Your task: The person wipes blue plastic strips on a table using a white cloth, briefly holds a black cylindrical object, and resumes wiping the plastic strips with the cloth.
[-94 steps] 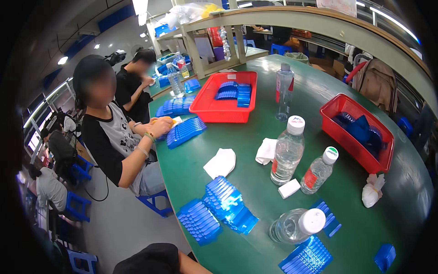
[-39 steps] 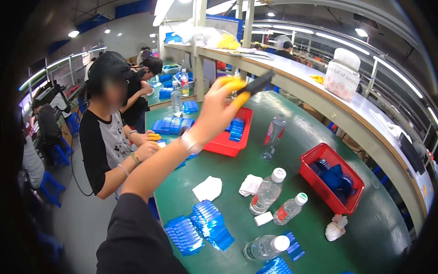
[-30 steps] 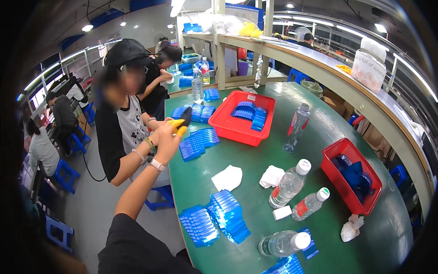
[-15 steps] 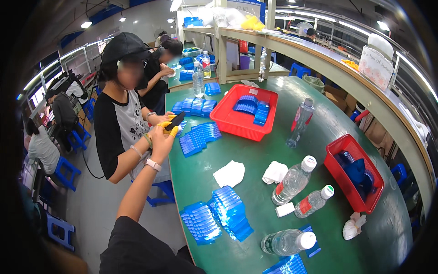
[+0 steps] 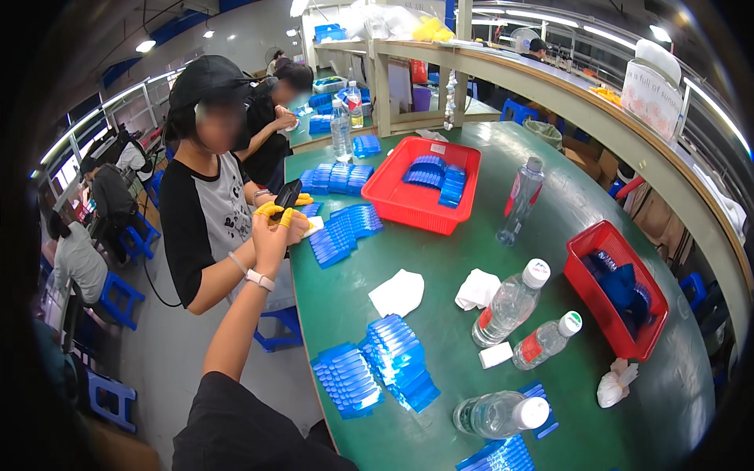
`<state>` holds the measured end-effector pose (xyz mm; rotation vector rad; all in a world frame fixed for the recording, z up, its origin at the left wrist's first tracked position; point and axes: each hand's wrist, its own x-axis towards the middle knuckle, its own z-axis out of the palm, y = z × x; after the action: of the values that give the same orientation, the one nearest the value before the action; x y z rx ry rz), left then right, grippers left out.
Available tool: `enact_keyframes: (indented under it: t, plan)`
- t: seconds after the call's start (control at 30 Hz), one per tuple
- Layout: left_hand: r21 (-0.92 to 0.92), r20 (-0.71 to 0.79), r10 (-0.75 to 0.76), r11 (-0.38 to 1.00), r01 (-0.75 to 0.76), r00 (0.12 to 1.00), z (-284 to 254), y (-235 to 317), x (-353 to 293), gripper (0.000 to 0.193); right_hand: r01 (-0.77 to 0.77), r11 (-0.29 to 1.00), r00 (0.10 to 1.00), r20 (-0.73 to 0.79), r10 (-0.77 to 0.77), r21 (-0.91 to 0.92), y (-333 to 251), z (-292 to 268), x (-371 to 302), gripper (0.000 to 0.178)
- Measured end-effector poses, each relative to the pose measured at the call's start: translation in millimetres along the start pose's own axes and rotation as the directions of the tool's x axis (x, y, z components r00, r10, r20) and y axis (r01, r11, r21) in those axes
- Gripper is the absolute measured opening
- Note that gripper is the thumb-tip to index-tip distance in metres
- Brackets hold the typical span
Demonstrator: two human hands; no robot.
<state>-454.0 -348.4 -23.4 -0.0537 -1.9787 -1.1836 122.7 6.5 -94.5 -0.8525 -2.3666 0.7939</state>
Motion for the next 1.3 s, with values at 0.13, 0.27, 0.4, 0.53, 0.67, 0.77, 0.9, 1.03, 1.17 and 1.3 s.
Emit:
enact_keyframes:
  t: [0.13, 0.27, 0.4, 0.53, 0.67, 0.77, 0.9, 1.03, 1.17, 1.3]
  plan:
    - [0.14, -0.043, 0.124, 0.983, -0.116, 0.991, -9, -22, 2, 0.027, 0.026, 0.996, 1.0, -0.013, -0.025, 0.091, 8, 2, -2, 0.025]
    - [0.159, -0.118, 0.175, 0.975, -0.156, 0.977, -8, -28, -1, 0.026, 0.102, 0.991, 0.995, -0.029, -0.1, 0.086, -4, 1, 1, 0.026]
    - [0.055, -0.07, 0.118, 0.992, -0.115, 0.99, -21, -30, 5, 0.028, 0.261, 0.952, 0.965, 0.006, -0.264, -0.159, -27, 1, 11, 0.028]
    - [-0.359, 0.147, -0.238, 0.892, 0.276, 0.96, -39, -32, 7, 0.027, 0.313, 0.923, 0.949, 0.113, -0.295, -0.223, -35, 5, 24, 0.033]
    - [-0.503, 0.191, -0.201, 0.821, 0.271, 0.961, -45, -21, 7, 0.028, 0.287, 0.943, 0.947, 0.196, -0.253, -0.169, -57, 13, 40, 0.037]
    - [-0.47, 0.187, -0.218, 0.837, 0.282, 0.958, -48, -22, 14, 0.028, 0.324, 0.937, 0.921, 0.271, -0.28, -0.13, -64, 22, 49, 0.038]
    - [-0.527, 0.193, -0.228, 0.796, 0.297, 0.954, -44, -28, 32, 0.032, 0.302, 0.952, 0.901, 0.314, -0.299, 0.038, -54, 30, 55, 0.045]
    - [-0.479, 0.22, -0.221, 0.824, 0.303, 0.95, -36, -26, 51, 0.034, 0.391, 0.92, 0.821, 0.456, -0.345, -0.008, -88, 21, 79, 0.051]
    - [-0.46, 0.244, -0.258, 0.818, 0.346, 0.935, -25, -10, 64, 0.03, 0.436, 0.878, 0.749, 0.62, -0.232, -0.198, -112, 7, 92, 0.058]
    - [-0.598, 0.394, -0.317, 0.624, 0.503, 0.862, -27, -8, 67, 0.03, 0.606, 0.785, 0.719, 0.509, -0.472, -0.128, -149, 19, 117, 0.053]
